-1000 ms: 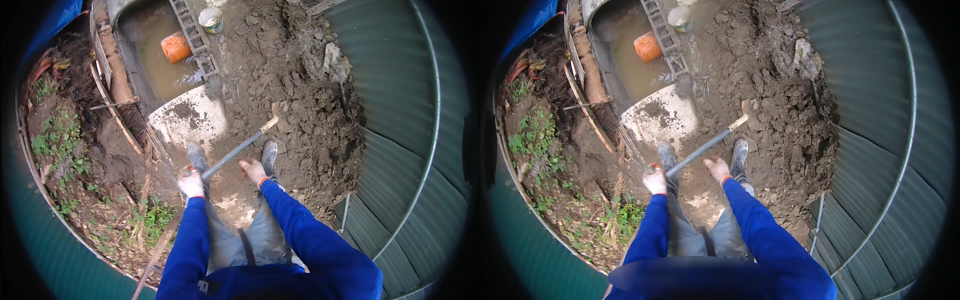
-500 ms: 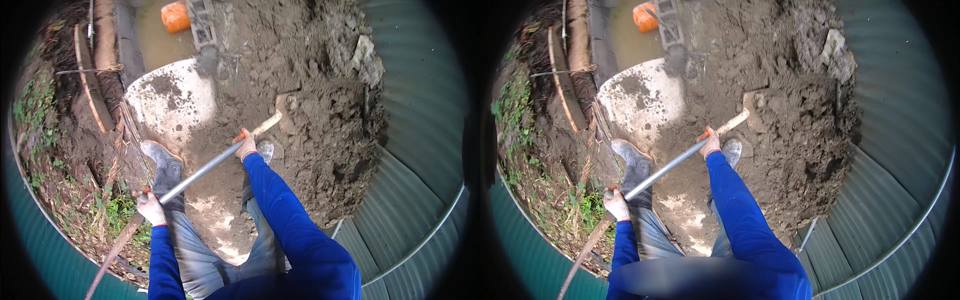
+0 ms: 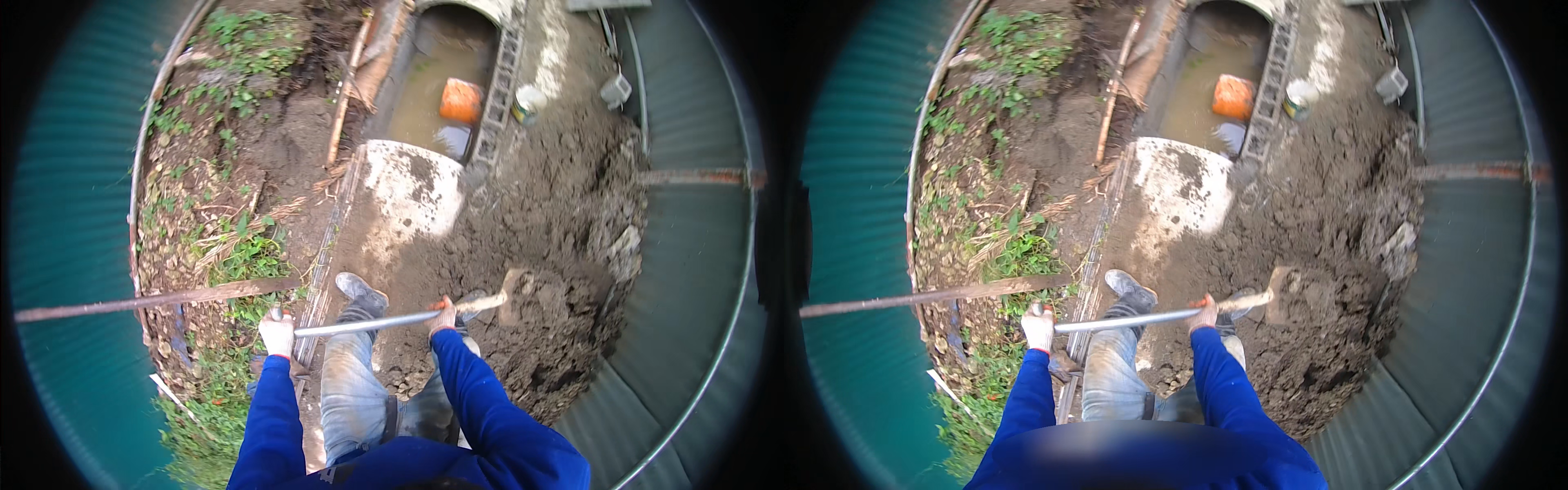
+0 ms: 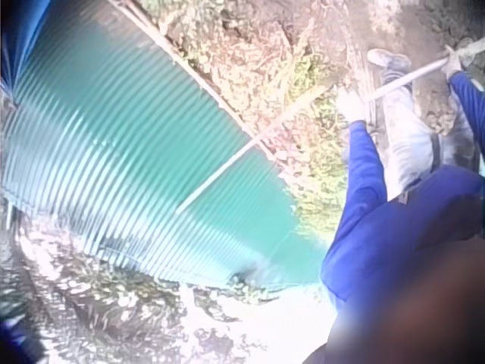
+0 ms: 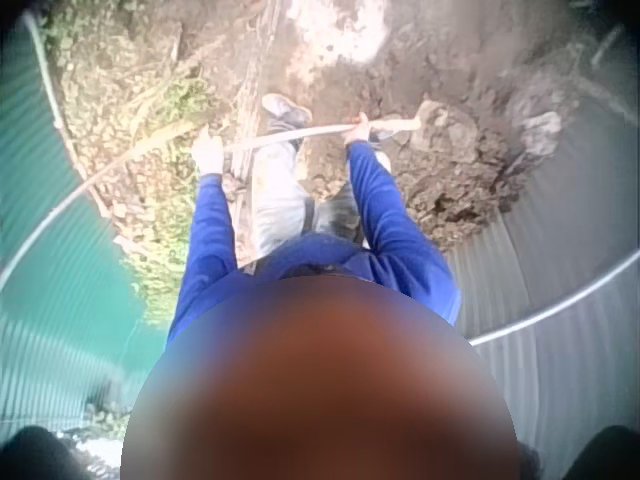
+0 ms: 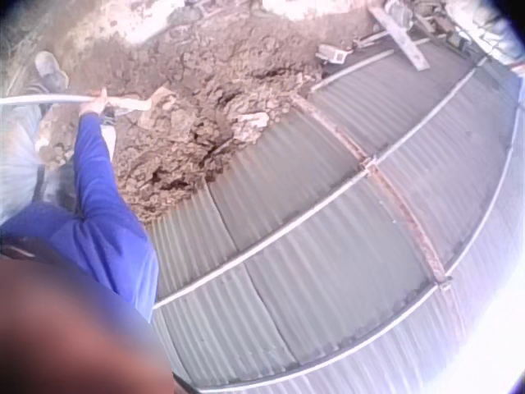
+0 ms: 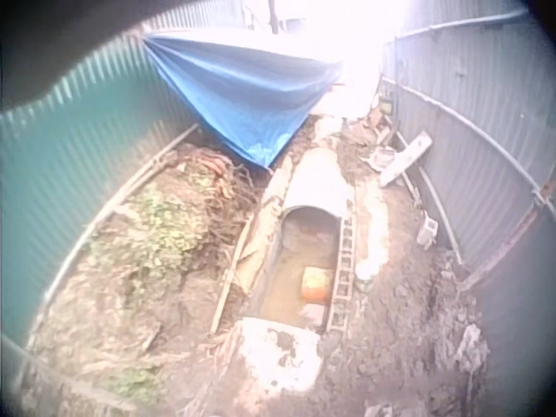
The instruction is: The person uses a shovel to dig and move soil from a pile into a narrow trench beside a concrete drainage channel. The person repeatedly scoops soil and deposits it into the trench, then briefly uses a bucket to scoop water from the channel.
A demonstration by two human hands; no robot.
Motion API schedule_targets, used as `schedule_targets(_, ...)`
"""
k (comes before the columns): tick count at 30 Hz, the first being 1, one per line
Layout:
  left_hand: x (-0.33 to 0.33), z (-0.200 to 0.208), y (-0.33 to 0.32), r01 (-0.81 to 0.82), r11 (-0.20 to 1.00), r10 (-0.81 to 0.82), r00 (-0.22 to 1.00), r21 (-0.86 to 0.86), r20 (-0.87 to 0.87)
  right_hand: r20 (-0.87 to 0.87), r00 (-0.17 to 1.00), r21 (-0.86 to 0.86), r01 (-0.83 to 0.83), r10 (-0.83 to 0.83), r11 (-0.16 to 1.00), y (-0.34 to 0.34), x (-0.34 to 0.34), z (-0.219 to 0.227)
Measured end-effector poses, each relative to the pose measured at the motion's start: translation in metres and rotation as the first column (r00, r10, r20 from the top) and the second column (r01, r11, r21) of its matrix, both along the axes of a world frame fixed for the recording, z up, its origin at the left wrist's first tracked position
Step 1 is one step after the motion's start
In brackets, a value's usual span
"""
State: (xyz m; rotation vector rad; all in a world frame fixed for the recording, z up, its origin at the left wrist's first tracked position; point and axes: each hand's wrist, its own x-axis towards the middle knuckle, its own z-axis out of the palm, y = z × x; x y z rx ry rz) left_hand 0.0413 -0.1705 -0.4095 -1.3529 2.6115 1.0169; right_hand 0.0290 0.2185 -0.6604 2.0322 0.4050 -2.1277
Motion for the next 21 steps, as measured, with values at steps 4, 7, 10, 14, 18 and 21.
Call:
schedule_targets(4,0.053,0.035,-0.071,0.013,0.994,-0.004,0.997,-0.108,0.080,0.044,0.997,0.072,-0.070,0.067,0.995,-0.055,0.028,0.046)
schedule_targets(7,0.092,0.072,-0.127,-0.148,0.986,0.145,0.988,0.077,0.047,0.084,0.994,0.036,-0.080,0.076,0.996,-0.110,0.036,0.090)
schedule_targets(10,0.127,0.116,-0.191,-0.233,0.967,0.226,0.971,0.101,0.074,0.097,0.992,-0.003,-0.079,0.078,0.997,-0.177,0.039,0.143)
schedule_targets(14,0.190,0.178,-0.260,-0.383,0.922,0.380,0.923,0.051,0.065,0.025,0.970,-0.033,-0.242,0.242,0.970,-0.266,0.049,0.200)
schedule_targets(18,0.249,0.227,-0.294,-0.624,0.771,0.614,0.781,0.124,0.111,0.021,0.885,-0.142,-0.458,0.465,0.878,-0.335,0.048,0.216)
schedule_targets(21,0.283,0.244,-0.278,-0.702,0.708,0.703,0.711,0.074,0.020,-0.172,0.747,-0.032,-0.655,0.642,0.755,-0.373,0.032,0.213)
